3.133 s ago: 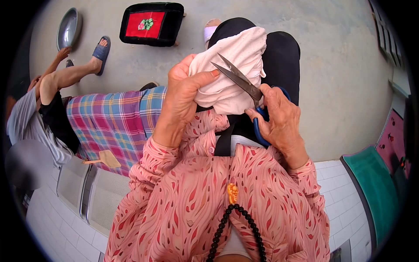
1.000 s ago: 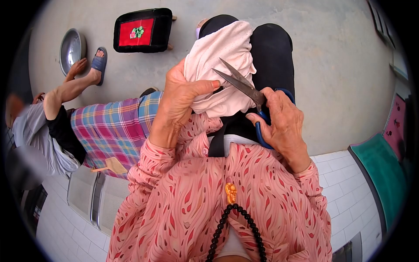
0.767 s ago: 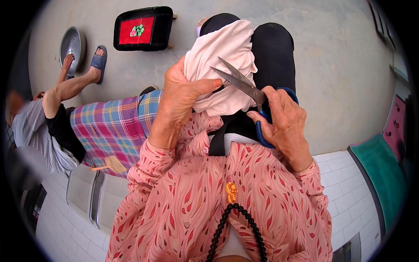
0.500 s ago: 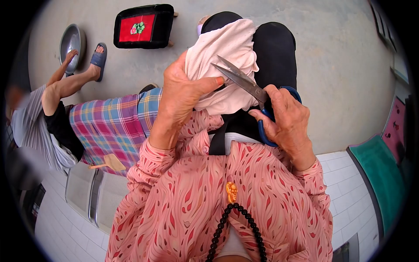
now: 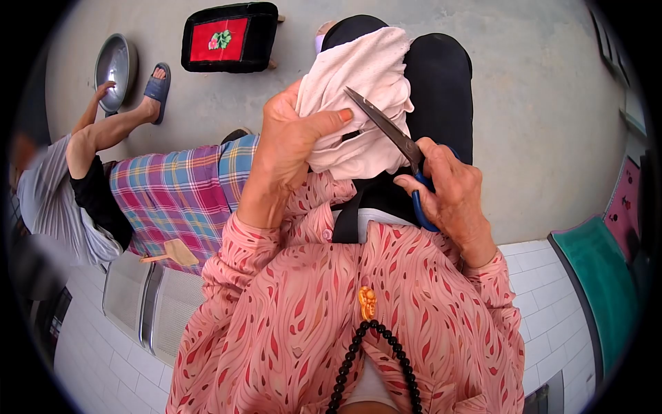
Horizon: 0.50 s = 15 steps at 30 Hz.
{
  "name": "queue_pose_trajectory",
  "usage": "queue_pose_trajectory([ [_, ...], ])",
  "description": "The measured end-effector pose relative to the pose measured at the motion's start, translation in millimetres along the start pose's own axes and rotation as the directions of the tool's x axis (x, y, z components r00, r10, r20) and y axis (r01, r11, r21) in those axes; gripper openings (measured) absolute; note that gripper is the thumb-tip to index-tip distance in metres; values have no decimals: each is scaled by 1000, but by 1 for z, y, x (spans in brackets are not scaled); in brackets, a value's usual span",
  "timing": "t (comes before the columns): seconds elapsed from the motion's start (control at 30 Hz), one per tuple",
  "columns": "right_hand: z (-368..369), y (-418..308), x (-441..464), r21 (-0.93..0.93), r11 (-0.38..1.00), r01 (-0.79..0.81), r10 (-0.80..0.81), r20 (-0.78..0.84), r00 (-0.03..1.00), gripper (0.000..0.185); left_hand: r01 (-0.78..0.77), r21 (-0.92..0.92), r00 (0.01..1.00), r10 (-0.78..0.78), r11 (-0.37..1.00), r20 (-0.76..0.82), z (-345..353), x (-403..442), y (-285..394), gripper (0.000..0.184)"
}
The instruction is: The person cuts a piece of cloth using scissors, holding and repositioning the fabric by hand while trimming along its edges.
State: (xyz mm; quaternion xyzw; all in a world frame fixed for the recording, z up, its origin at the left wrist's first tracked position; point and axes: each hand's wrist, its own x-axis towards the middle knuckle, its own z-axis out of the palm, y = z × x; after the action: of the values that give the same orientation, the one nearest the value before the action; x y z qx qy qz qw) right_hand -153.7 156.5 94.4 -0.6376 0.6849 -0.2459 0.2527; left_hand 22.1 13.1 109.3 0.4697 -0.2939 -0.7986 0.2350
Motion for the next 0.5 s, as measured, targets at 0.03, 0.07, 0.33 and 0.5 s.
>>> queue_pose_trajectory([
  [0.03, -1, -1, 1, 9, 1000, -4, 4, 6, 1000, 52, -6, -14, 1000, 6, 1000, -1, 1, 1, -1, 46],
  [0.07, -2, -1, 2, 18, 1000, -7, 7, 11, 1000, 51, -13, -28, 1000, 13, 1000, -1, 1, 1, -1, 44],
  [0.33, -8, -1, 5, -50, 999, 5, -3, 48, 999, 51, -30, 34, 1000, 31, 999, -5, 1, 0, -3, 45],
  [0.5, -7, -1, 2, 98, 992, -83, 81, 25, 996, 50, -13, -19, 1000, 13, 1000, -4, -3, 3, -5, 43],
])
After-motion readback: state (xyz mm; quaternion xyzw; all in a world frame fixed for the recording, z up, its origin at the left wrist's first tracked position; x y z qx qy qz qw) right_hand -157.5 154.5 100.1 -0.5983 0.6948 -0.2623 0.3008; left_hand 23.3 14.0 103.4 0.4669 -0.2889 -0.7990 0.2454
